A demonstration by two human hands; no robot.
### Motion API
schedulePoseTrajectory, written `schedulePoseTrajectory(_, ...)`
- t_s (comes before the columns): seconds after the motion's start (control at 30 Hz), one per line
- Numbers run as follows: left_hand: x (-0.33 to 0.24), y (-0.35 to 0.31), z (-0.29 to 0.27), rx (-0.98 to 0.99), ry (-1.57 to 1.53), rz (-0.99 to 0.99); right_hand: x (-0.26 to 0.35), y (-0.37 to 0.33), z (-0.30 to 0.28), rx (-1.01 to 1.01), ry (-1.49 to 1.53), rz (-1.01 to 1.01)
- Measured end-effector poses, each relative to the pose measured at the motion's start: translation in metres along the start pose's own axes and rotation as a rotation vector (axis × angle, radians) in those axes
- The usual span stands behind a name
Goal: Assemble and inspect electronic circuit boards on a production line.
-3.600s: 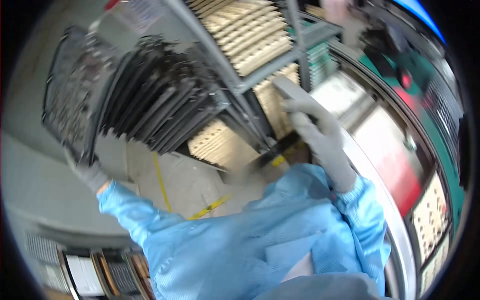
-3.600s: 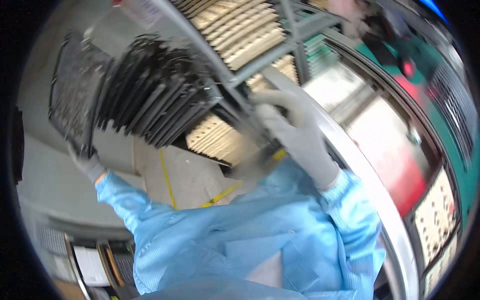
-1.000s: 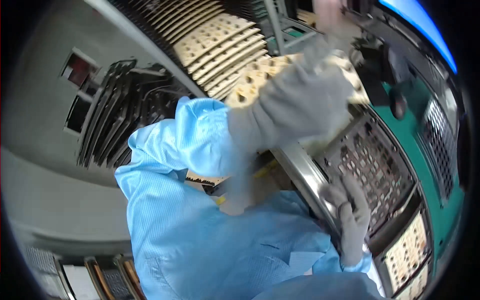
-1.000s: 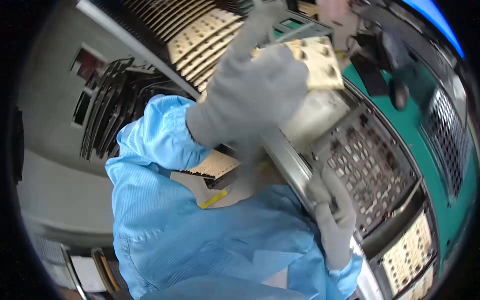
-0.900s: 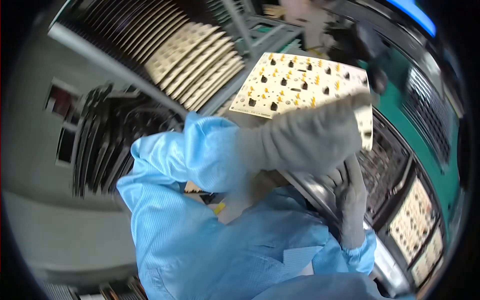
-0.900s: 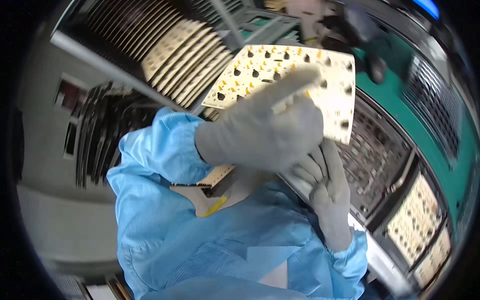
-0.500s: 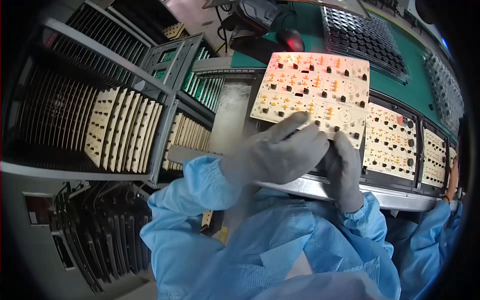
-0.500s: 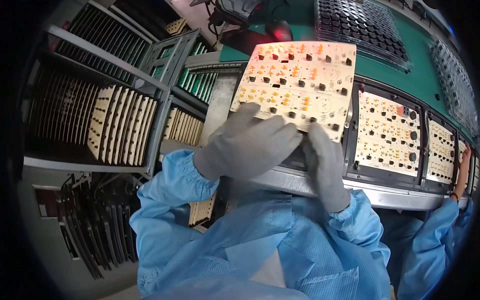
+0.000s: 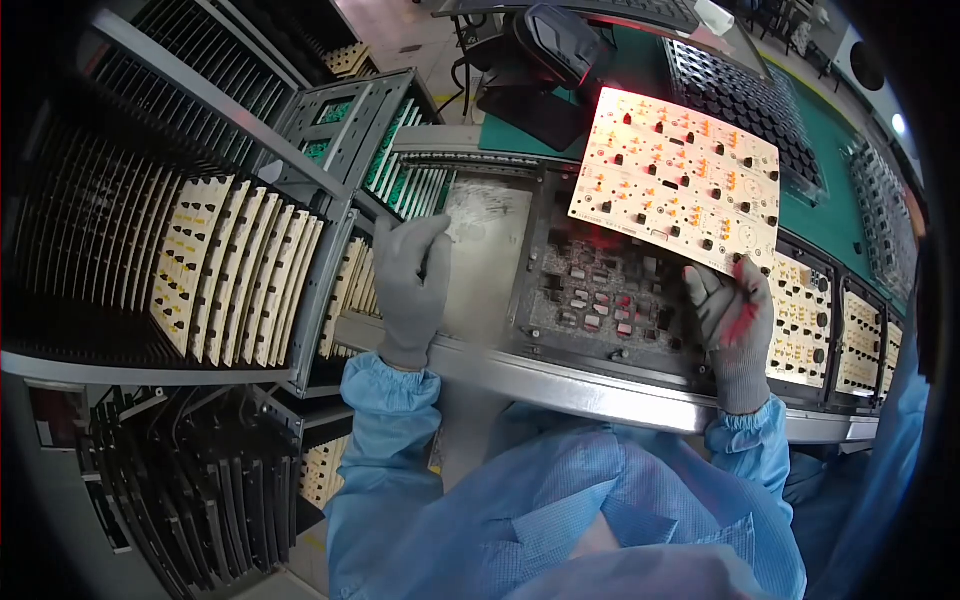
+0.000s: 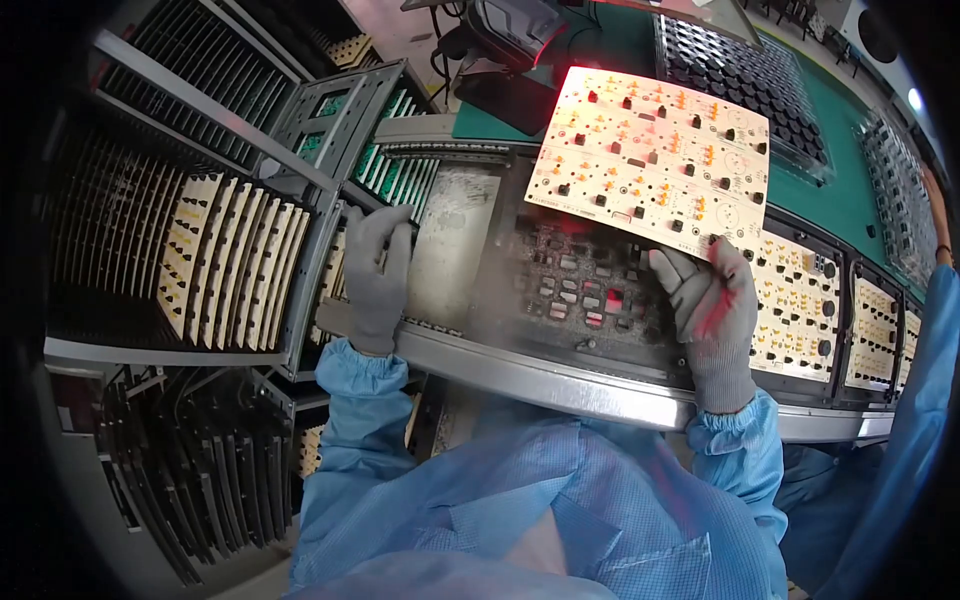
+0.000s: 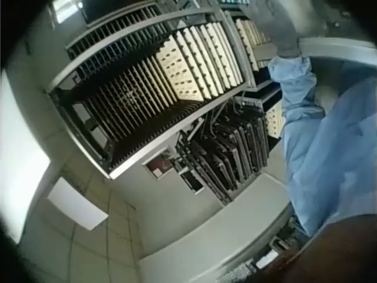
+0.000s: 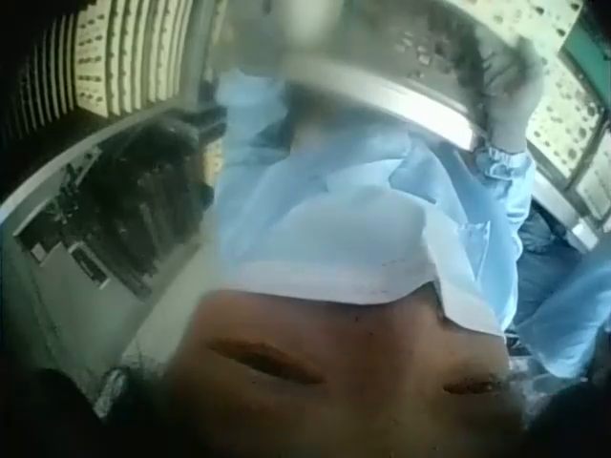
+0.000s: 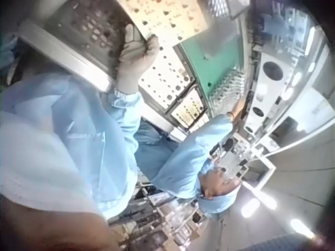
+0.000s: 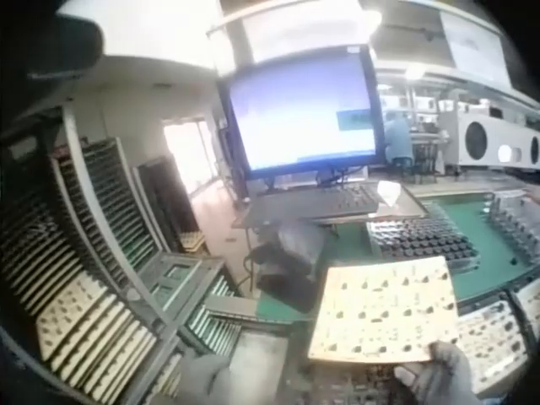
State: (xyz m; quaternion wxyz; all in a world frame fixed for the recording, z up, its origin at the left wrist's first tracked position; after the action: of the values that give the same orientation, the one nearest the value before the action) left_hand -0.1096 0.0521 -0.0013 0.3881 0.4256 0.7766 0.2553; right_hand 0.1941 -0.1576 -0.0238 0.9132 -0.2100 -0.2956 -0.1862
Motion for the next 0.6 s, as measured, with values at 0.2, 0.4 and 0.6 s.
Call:
schedulePoseTrajectory(0.2, -0.003, 0.000, 0.006, 0.043, -0.043, 0.040, 0.003, 0.005, -0.005, 0.022, 0.012, -0.032)
schedulePoseTrajectory(0.4, -0.001, -0.001, 0.008, 0.073, -0.066, 0.052, 0.007, 0.009, -0.011, 0.119, 0.075, -0.004)
schedulePoseTrajectory(0.6, -0.002, 0.001, 0.009, 0.087, -0.061, 0.068, 0.006, 0.003, -0.003, 0.156, 0.150, 0.015)
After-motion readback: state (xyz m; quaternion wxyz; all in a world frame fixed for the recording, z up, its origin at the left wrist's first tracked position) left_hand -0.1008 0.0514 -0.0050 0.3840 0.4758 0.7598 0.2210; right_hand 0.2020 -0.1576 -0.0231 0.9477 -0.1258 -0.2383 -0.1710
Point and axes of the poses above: each hand's wrist, its own y-axis towards the middle knuckle, its own z-axis out of the palm, x = y × z, the point moved 5 cm from there along y, towards the middle knuckle, and after that the axes turned 9 degrees about z, right-handed, at the moved point
